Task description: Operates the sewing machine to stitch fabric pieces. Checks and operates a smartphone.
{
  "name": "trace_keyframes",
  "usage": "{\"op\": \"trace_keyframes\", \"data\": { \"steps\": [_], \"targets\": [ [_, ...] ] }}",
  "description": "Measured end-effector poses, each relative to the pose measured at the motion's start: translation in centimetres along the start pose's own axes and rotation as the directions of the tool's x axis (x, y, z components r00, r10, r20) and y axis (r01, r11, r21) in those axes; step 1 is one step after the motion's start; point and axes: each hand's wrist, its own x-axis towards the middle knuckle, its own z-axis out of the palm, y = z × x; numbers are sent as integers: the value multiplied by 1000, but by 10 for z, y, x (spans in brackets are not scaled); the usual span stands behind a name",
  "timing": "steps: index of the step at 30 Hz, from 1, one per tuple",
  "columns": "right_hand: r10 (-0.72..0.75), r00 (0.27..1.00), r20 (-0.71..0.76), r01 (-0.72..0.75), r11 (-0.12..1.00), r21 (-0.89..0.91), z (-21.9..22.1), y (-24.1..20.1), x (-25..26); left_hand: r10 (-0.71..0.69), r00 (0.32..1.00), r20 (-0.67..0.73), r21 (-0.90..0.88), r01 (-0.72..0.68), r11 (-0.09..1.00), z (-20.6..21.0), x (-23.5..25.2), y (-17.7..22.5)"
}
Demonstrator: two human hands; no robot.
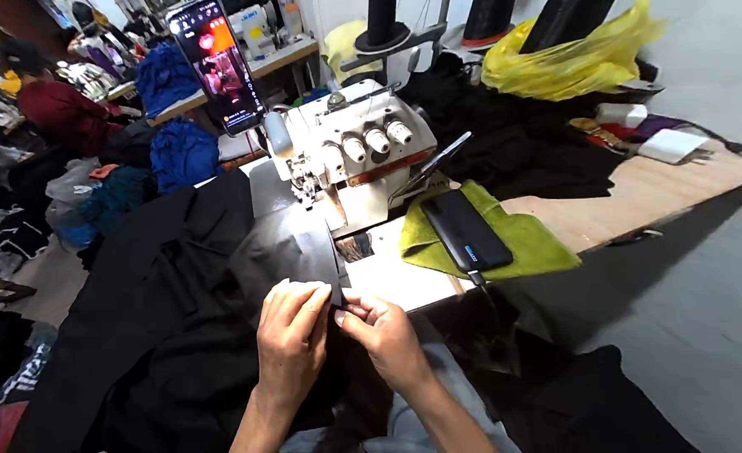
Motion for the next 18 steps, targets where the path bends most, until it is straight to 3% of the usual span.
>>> {"op": "trace_keyframes", "data": {
  "steps": [6, 11, 14, 18],
  "targets": [
    [44, 998, -36, -44, 999, -5, 0, -3, -2, 143, 989, -48, 41, -141, 989, -6, 2, 2],
    [50, 999, -12, -47, 986, 160, 1, -11, -9, 222, 975, -27, 65, -220, 973, -8, 0, 1],
    [133, 991, 15, -131, 943, 306, 4, -19, -6, 237, 972, -2, 60, -236, 970, -8, -3, 1],
    [212, 977, -14, -195, 919, 342, 4, -18, 3, 177, 984, 21, 44, -178, 983, -12, -3, 0]
  ]
}}
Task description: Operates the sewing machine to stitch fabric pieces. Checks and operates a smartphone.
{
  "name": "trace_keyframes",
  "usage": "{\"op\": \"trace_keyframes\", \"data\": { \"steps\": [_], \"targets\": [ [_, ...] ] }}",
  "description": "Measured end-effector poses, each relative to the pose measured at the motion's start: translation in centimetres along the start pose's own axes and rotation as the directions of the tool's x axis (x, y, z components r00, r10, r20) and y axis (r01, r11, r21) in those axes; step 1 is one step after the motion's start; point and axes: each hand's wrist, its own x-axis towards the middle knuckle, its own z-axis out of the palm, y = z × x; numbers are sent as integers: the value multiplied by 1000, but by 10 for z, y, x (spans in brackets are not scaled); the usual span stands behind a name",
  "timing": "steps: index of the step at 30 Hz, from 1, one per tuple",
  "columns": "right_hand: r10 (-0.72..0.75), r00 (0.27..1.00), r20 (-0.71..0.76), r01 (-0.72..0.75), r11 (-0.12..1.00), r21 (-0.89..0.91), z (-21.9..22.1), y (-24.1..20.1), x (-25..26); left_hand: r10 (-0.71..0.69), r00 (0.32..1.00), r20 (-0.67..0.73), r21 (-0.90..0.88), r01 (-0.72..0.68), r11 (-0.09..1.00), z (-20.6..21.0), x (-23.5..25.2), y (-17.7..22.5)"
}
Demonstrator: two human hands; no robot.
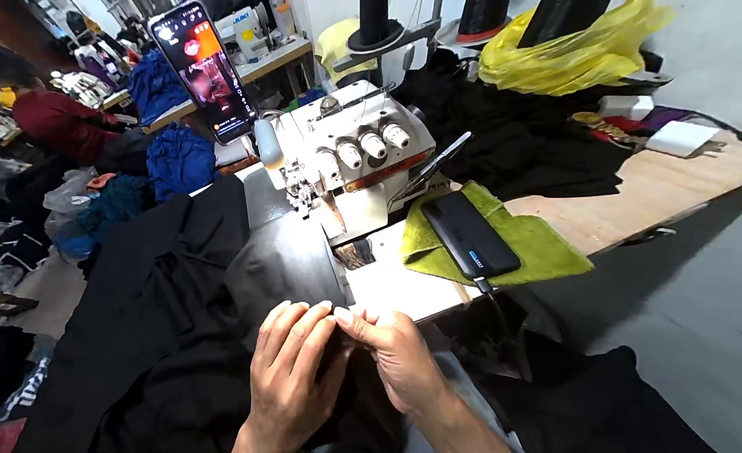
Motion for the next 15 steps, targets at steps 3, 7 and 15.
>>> {"op": "trace_keyframes", "data": {
  "steps": [3, 7, 15],
  "targets": [
    [-36, 999, 3, 36, 999, 25, 1, 3, -1, 13, 999, 50, 116, -19, 993, 6, 9, -12],
    [-51, 998, -22, 53, 994, 95, 8, 2, 5, 33, 999, 36, 192, -40, 981, 9, 21, -21],
    [-112, 991, -75, 112, 994, -6, 21, -11, 53, -41, 997, 60, 341, 18, 940, 23, 46, -36]
  ]
}}
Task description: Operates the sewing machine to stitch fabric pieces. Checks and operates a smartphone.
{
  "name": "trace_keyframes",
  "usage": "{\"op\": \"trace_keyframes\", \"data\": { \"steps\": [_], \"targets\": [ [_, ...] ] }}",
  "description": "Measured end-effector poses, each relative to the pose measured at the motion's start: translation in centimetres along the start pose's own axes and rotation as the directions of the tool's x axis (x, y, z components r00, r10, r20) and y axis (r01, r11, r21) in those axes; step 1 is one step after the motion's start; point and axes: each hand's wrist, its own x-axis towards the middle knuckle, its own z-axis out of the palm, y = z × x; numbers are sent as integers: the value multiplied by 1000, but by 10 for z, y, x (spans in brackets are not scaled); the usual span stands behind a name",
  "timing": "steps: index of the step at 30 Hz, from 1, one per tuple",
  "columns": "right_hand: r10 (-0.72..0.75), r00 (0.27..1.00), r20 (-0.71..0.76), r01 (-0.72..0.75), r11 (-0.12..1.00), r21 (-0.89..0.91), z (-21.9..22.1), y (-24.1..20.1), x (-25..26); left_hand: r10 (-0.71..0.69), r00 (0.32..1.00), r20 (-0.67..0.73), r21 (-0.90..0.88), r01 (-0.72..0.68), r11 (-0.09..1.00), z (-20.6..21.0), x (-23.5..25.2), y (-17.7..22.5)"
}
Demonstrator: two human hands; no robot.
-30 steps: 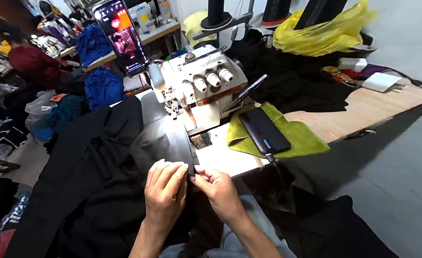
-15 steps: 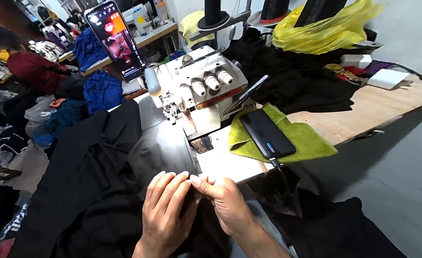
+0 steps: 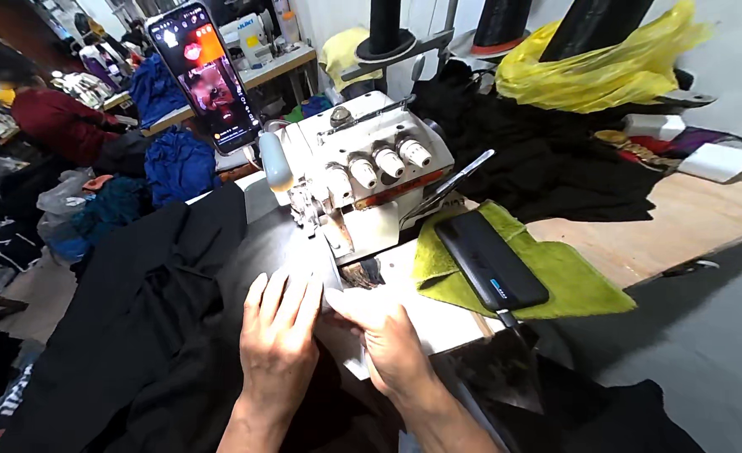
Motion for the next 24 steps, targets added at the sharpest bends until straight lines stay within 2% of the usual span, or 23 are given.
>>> {"op": "trace_keyframes", "data": {
  "steps": [4, 8, 15, 18, 19, 20, 22, 23, 24],
  "targets": [
    [-64, 998, -16, 63, 996, -59, 11, -2, 27, -44, 998, 54, 53, 41, 998, 4, 18, -6],
    [-162, 986, -37, 152, 968, -198, 18, 2, 53, -130, 986, 108, 47, 126, 991, 8, 34, -9],
    [-139, 979, -150, 87, 947, -308, 29, -7, 64, -240, 960, 143, -22, 246, 969, 22, 50, -16],
    [-149, 970, -190, 80, 940, -332, 33, -10, 68, -242, 955, 169, 0, 246, 969, 29, 61, -22],
    [-156, 968, -196, 80, 935, -346, 33, -11, 68, -270, 931, 246, 24, 273, 962, 27, 66, -23],
    [-168, 966, -197, 88, 930, -357, 32, -9, 67, -326, 869, 372, 54, 330, 942, 22, 73, -23],
    [-192, 959, -207, 106, 925, -364, 29, -5, 62, -440, 659, 610, 124, 469, 875, 6, 85, -24],
    [-189, 958, -215, 97, 921, -377, 28, -4, 59, -475, 611, 633, 135, 517, 845, 0, 84, -25],
    [-170, 963, -208, 79, 920, -385, 27, -4, 54, -506, 604, 616, 120, 563, 818, -6, 76, -26]
  ]
}}
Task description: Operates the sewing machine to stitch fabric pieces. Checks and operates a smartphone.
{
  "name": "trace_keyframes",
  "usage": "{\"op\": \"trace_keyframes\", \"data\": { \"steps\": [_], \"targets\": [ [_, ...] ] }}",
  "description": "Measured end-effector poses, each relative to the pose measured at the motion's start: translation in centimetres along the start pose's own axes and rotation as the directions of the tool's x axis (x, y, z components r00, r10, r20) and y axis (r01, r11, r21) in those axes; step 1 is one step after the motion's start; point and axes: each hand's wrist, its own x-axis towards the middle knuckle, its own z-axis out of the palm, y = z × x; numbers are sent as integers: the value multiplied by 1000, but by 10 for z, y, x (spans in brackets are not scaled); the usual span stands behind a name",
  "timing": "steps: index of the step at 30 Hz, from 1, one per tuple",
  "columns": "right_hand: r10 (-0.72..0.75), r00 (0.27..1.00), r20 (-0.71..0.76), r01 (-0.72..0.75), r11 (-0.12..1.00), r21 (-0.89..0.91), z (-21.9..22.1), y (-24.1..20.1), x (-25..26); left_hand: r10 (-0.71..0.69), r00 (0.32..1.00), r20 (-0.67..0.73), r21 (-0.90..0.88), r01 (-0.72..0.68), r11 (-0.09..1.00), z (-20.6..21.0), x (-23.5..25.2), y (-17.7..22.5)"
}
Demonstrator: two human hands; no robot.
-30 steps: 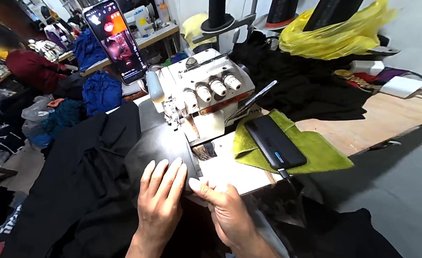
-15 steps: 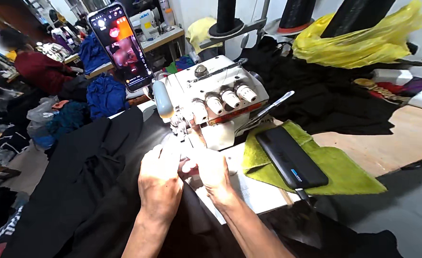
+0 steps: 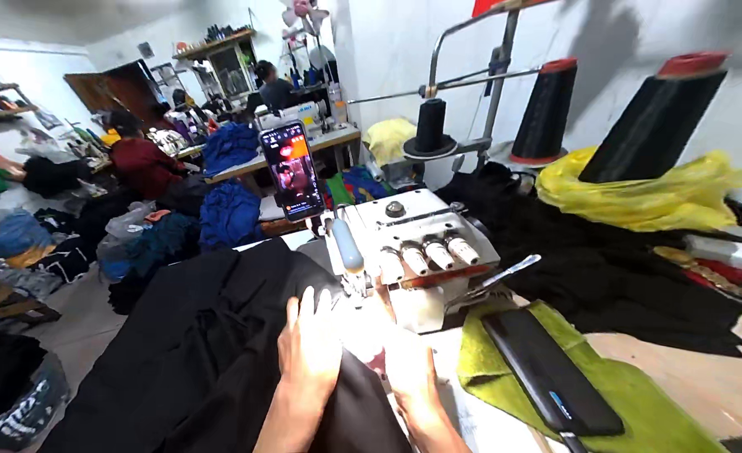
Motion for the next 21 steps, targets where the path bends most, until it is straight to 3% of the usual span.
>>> {"op": "trace_keyframes", "data": {
  "steps": [4, 6, 8, 10, 12, 14, 15, 18, 21],
  "targets": [
    [85, 968, 236, -81, 996, -28, -3, -2, -20, -2, 961, -275, -161, -44, 986, 21, -56, -12],
    [129, 930, 345, -94, 989, -115, 0, -3, -25, -2, 957, -291, -239, -71, 968, 31, -90, -1],
    [57, 928, 369, -17, 994, -112, 0, 5, -25, 25, 951, -308, -299, -122, 947, 49, -114, 9],
    [-116, 960, 256, 124, 992, -17, -8, 19, -19, 106, 952, -288, -353, -209, 912, 67, -126, 8],
    [-282, 959, 25, 282, 959, -36, -23, 28, -11, 169, 956, -242, -439, -263, 859, 73, -128, -1],
    [-242, 960, -140, 240, 970, -36, -31, 30, -11, 173, 944, -280, -498, -297, 815, 65, -128, -9],
    [-245, 960, -133, 239, 969, -63, -34, 27, -20, 173, 928, -329, -512, -330, 793, 56, -127, -11],
    [-259, 954, 150, 267, 963, -40, -37, 10, -64, 269, 873, -407, -534, -466, 705, 31, -117, -19],
    [-375, 883, 283, 364, 927, 93, -35, 8, -91, 385, 877, -289, -556, -481, 678, 25, -110, -35]
  ]
}}
